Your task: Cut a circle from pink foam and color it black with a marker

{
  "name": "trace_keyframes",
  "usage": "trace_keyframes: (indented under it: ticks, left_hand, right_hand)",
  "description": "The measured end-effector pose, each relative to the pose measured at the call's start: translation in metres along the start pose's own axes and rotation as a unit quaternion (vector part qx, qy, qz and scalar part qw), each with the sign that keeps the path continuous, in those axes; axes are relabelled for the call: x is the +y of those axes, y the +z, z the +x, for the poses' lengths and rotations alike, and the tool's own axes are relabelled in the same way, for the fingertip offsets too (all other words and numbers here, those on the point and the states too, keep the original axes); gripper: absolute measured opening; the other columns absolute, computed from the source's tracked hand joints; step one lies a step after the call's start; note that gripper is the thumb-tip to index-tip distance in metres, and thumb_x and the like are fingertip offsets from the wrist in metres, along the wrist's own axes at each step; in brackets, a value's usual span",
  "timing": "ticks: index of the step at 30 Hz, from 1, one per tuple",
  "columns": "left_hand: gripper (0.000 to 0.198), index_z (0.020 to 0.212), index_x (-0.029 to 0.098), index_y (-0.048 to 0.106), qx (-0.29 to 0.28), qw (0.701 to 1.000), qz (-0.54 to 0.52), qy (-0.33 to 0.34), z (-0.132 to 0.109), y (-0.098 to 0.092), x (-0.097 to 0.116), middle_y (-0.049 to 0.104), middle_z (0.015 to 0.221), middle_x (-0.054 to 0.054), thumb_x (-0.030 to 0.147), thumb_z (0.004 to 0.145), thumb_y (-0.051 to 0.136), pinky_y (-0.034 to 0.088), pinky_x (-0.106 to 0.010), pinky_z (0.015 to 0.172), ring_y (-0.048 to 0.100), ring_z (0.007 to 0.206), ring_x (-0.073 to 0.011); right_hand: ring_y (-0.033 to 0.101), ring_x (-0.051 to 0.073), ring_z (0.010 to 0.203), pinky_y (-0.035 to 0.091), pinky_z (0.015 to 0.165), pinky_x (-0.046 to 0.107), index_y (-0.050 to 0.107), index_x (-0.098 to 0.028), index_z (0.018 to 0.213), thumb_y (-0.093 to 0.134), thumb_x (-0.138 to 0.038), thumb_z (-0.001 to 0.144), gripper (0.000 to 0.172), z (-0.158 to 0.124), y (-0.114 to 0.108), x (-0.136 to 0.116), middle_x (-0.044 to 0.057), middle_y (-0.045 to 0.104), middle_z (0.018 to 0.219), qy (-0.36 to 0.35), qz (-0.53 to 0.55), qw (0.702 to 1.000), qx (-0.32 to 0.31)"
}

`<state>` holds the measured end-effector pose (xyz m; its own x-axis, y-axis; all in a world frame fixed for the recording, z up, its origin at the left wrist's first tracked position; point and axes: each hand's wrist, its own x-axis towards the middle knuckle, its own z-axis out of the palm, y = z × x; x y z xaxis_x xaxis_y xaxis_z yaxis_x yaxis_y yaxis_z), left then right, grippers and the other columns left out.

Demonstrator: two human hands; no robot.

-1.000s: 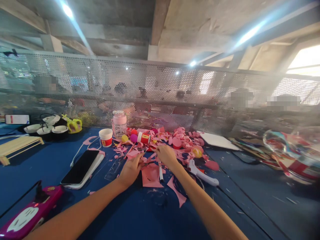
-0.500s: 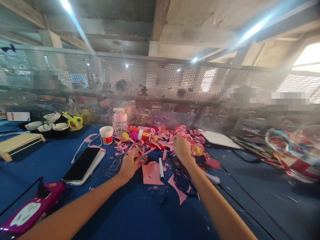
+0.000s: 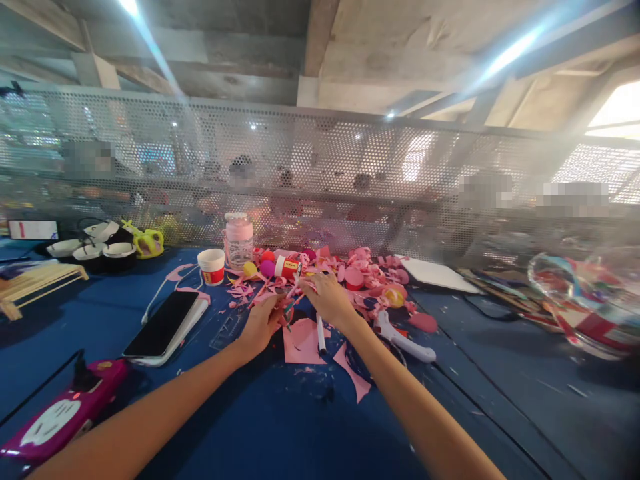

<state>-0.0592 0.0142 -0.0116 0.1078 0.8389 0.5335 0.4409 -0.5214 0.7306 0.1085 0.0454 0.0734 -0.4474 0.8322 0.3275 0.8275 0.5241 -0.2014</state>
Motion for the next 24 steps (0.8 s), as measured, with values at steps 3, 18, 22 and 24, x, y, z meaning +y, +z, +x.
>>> trace_keyframes:
  ticks: [3, 18, 22, 24]
  left_hand:
    - [0.022, 0.103, 0.015, 0.054, -0.015, 1.000, 0.004, 0.008, -0.002, 0.001, -0.002, 0.067, 0.082, -0.006, 0.026, 0.086, 0.045, 0.051, -0.027, 0.064, 0.064, 0.065, -0.0156]
    - [0.030, 0.071, 0.018, 0.050, 0.066, 0.993, 0.061, -0.081, 0.003, -0.008, -0.004, 0.056, 0.049, 0.002, 0.033, 0.091, 0.032, 0.038, -0.022, 0.050, 0.055, 0.046, -0.0137]
    - [0.030, 0.075, 0.017, 0.053, 0.063, 0.990, 0.091, -0.088, 0.003, -0.005, -0.004, 0.052, 0.047, 0.003, 0.032, 0.091, 0.032, 0.036, -0.023, 0.050, 0.053, 0.045, -0.0144]
    - [0.027, 0.077, 0.017, 0.055, 0.058, 0.989, 0.108, -0.083, 0.001, -0.004, -0.003, 0.052, 0.049, 0.002, 0.030, 0.090, 0.036, 0.036, -0.024, 0.054, 0.054, 0.050, -0.0154]
  right_hand:
    - [0.059, 0.019, 0.081, 0.040, 0.077, 0.027, 0.063, -0.014, 0.077, 0.040, -0.047, 0.090, 0.042, 0.000, 0.002, -0.008, 0.010, 0.067, 0.081, -0.027, 0.052, 0.998, 0.012]
    - [0.051, 0.015, 0.052, 0.036, 0.053, 0.024, 0.049, -0.018, 0.055, 0.037, -0.041, 0.083, 0.038, 0.015, -0.009, 0.040, 0.002, 0.053, 0.052, 0.128, 0.197, 0.961, 0.147]
    - [0.051, 0.015, 0.052, 0.035, 0.052, 0.024, 0.047, -0.019, 0.052, 0.040, -0.046, 0.080, 0.039, 0.016, -0.015, 0.054, 0.002, 0.053, 0.049, 0.168, 0.191, 0.951, 0.175]
    - [0.052, 0.015, 0.053, 0.035, 0.053, 0.024, 0.048, -0.019, 0.054, 0.041, -0.047, 0.080, 0.038, 0.015, -0.014, 0.054, 0.003, 0.055, 0.051, 0.185, 0.188, 0.946, 0.192]
